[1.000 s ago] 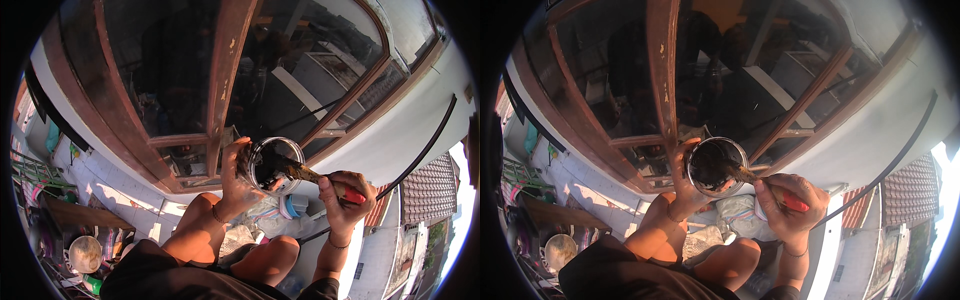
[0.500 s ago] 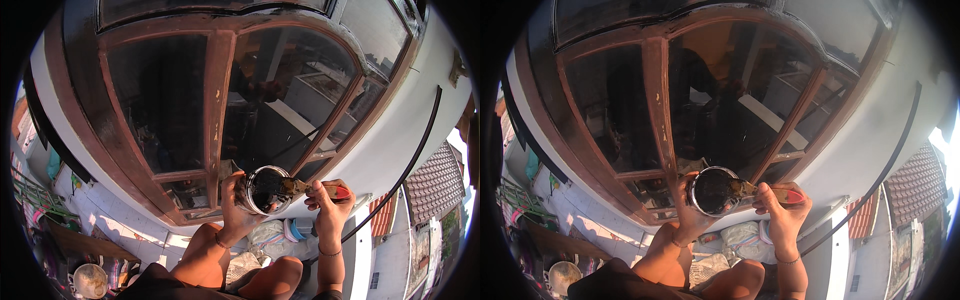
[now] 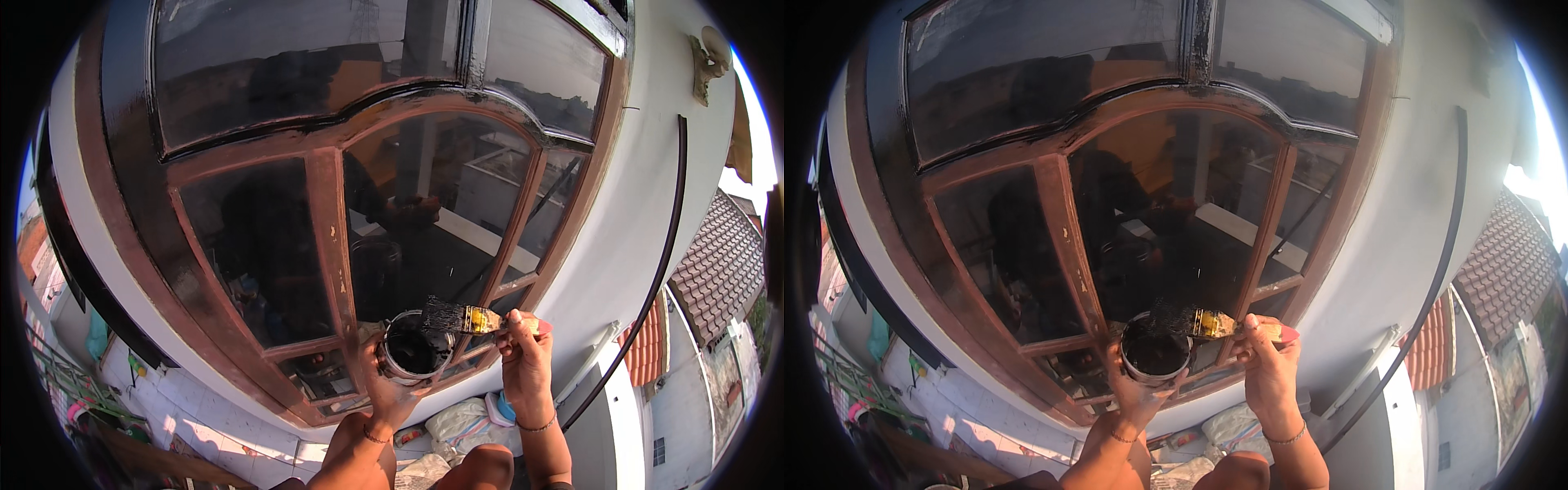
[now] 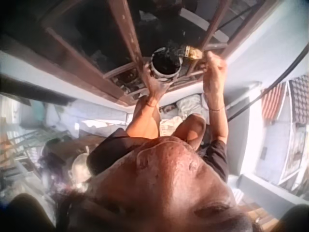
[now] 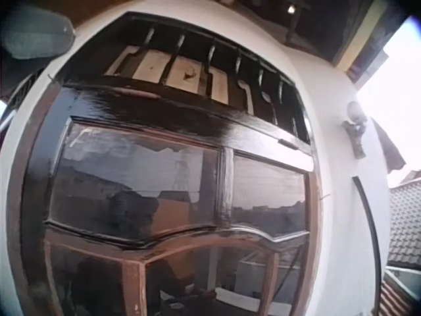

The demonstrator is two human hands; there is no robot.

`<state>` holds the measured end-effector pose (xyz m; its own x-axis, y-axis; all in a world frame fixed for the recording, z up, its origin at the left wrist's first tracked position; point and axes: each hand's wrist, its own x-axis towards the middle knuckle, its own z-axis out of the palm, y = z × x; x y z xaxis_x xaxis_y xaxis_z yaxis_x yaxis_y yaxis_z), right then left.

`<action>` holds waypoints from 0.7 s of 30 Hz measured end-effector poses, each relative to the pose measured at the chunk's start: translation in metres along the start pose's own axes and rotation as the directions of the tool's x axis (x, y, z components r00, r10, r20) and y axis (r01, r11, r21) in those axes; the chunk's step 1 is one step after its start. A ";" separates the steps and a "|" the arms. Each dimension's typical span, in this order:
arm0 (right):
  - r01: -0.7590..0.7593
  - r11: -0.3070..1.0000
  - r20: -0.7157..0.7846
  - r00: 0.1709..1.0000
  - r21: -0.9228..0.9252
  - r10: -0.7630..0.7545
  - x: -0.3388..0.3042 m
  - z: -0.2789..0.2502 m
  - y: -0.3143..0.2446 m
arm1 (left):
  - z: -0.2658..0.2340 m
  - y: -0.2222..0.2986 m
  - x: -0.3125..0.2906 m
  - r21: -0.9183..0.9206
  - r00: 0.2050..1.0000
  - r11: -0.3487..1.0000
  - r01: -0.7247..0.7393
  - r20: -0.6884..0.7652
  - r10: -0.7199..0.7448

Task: The person paints the wooden frame of a window with black paint using a brush. They repeatedly dip the brush into a paint can and apply the paint to the frame sections.

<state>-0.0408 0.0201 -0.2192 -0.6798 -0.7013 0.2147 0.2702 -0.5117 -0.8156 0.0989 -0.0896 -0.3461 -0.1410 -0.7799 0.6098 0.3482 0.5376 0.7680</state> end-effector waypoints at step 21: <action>0.797 0.592 0.233 0.602 -0.119 -0.764 0.094 0.132 -0.088 | 0.000 0.009 0.002 -0.048 0.999 0.998 -0.035 0.012 0.035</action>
<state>-0.0383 -0.0668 -0.0564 -0.4565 -0.1474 0.8774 -0.4630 -0.8028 -0.3758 0.1021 -0.0864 -0.3382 -0.1401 -0.7563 0.6391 0.3967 0.5485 0.7360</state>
